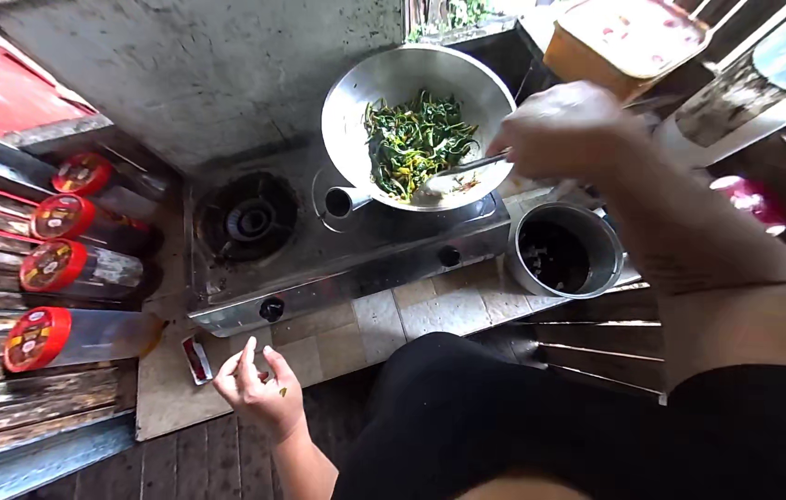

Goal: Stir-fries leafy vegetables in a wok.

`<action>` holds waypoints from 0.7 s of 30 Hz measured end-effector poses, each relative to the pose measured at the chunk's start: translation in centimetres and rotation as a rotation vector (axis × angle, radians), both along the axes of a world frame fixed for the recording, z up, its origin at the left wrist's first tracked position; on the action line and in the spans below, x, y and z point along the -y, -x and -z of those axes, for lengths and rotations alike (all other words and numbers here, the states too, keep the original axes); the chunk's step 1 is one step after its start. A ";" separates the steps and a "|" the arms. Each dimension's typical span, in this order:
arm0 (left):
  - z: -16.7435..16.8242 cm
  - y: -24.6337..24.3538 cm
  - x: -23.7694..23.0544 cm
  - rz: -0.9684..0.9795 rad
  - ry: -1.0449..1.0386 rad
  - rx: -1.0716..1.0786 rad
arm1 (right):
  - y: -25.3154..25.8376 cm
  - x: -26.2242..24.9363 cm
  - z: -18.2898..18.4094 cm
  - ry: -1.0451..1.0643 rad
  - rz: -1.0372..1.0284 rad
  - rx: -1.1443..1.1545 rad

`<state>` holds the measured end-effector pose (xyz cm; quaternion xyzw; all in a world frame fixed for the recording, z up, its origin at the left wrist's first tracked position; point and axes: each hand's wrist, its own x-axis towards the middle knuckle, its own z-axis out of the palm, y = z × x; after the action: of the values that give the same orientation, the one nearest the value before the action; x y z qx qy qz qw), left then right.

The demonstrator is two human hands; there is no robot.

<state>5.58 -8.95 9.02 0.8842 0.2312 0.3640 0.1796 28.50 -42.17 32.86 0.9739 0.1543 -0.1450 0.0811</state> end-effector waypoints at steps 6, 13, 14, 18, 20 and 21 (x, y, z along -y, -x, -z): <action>-0.2 0.0 -0.3 -0.006 0.015 -0.007 | -2.7 -1.8 1.0 -0.084 0.007 0.078; 0.7 0.2 -1.0 0.003 0.019 -0.024 | -0.1 1.6 -3.1 0.175 0.072 0.057; 0.7 0.1 -1.1 0.005 0.023 -0.027 | 0.1 0.8 -2.0 0.182 0.082 0.035; 0.3 -0.7 -1.1 0.042 0.028 -0.054 | -0.5 -1.1 2.2 0.137 0.080 0.007; 0.1 -1.1 -1.4 0.053 0.021 -0.055 | -0.2 -0.4 1.2 0.152 0.092 0.021; 0.0 -1.3 -1.4 0.052 0.022 -0.049 | 0.4 -0.2 -0.1 0.197 0.100 0.032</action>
<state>6.89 -7.52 8.97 0.8965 0.2166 0.3351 0.1928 28.13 -41.97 32.92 0.9700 0.0893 -0.1478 0.1714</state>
